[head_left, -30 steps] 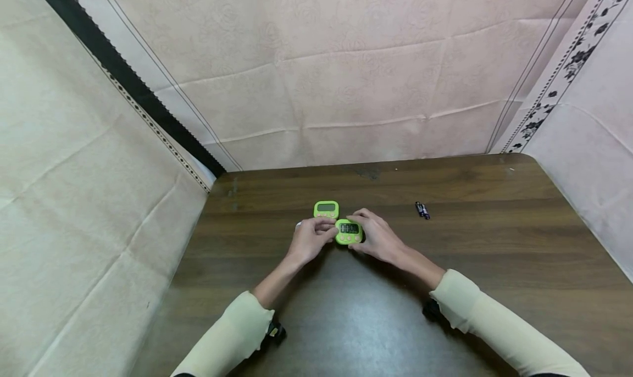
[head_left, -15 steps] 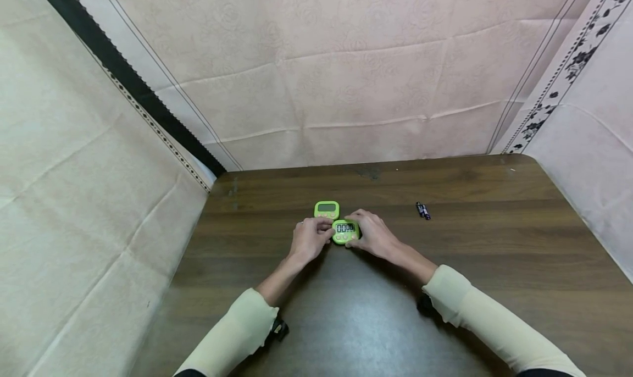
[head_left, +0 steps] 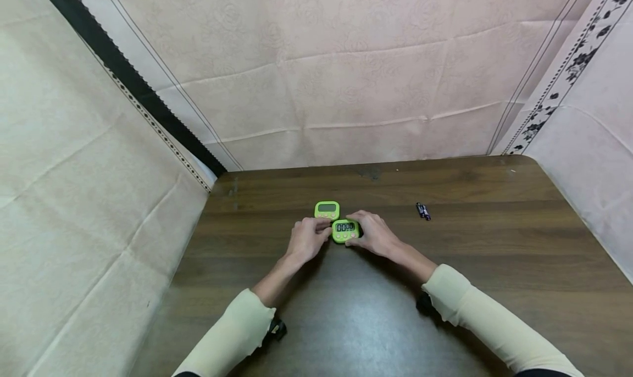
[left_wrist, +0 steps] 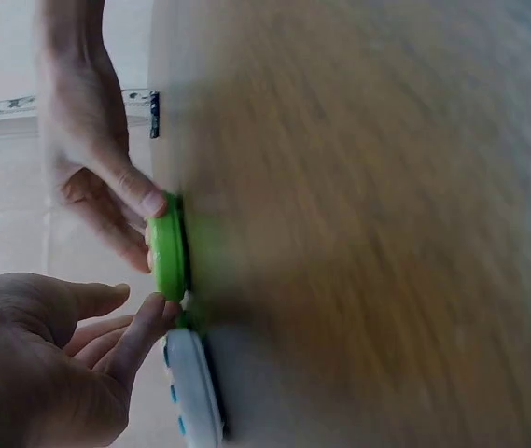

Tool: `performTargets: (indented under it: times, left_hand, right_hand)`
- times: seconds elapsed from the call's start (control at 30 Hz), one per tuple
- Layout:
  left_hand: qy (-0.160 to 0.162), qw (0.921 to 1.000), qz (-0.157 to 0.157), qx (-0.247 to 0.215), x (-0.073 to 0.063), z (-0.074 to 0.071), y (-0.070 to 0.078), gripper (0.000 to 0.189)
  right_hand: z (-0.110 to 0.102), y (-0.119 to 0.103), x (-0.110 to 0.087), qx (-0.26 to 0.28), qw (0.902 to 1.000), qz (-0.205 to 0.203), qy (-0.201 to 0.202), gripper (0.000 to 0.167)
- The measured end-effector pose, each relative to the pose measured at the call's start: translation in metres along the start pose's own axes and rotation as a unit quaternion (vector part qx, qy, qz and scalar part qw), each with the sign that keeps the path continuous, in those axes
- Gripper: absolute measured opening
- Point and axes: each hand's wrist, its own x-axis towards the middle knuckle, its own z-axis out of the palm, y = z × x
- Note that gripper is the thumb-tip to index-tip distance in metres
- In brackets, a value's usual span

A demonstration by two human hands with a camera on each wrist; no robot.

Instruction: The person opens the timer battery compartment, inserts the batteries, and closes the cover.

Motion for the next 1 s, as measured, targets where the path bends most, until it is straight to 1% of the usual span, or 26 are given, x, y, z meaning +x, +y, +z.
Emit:
performTargets:
  times: [0.1,0.2,0.27,0.33,0.43,0.57,0.67,0.77,0.83,0.87,1.0]
  left_hand:
    - [0.012,0.9998,0.017,-0.006,-0.002,-0.009,-0.006,0.03]
    - [0.027,0.999,0.034,-0.009,-0.004,-0.02,-0.014,0.03]
    - [0.034,0.9985,0.043,-0.004,-0.005,-0.028,-0.021,0.031]
    - [0.033,0.9981,0.052,0.007,-0.006,-0.035,-0.029,0.035]
    - [0.015,0.9976,0.061,0.031,-0.008,-0.044,-0.041,0.043]
    - [-0.033,0.9965,0.06,0.048,-0.011,-0.051,-0.055,0.056]
    - [-0.07,0.9943,0.055,0.059,-0.014,-0.052,-0.062,0.066]
    - [-0.098,0.991,0.051,0.074,-0.016,-0.052,-0.068,0.075]
    - [-0.109,0.9893,0.052,0.083,-0.017,-0.051,-0.071,0.078]
    - [-0.109,0.9889,0.055,0.085,-0.017,-0.05,-0.072,0.078]
    - [-0.099,0.9889,0.065,0.09,-0.018,-0.048,-0.073,0.075]
  right_hand:
    - [-0.001,-0.002,0.0,0.002,1.0,0.002,-0.005,0.073]
    - [-0.003,-0.007,0.002,0.005,1.0,0.002,0.003,0.075]
    - [-0.003,-0.013,0.005,0.009,0.9998,-0.008,0.015,0.073]
    - [-0.002,-0.019,0.008,0.017,0.9993,-0.024,0.023,0.071]
    - [0.001,-0.029,0.014,0.027,0.998,-0.055,0.016,0.069]
    - [0.009,-0.039,0.021,0.028,0.9959,-0.083,-0.024,0.069]
    - [0.016,-0.044,0.027,-0.001,0.9951,-0.083,-0.053,0.068]
    - [0.021,-0.051,0.032,-0.036,0.994,-0.072,-0.074,0.067]
    - [0.024,-0.055,0.035,-0.056,0.9928,-0.065,-0.084,0.067]
    - [0.025,-0.057,0.037,-0.063,0.9923,-0.064,-0.085,0.067]
    - [0.03,-0.061,0.042,-0.072,0.9922,-0.068,-0.076,0.065]
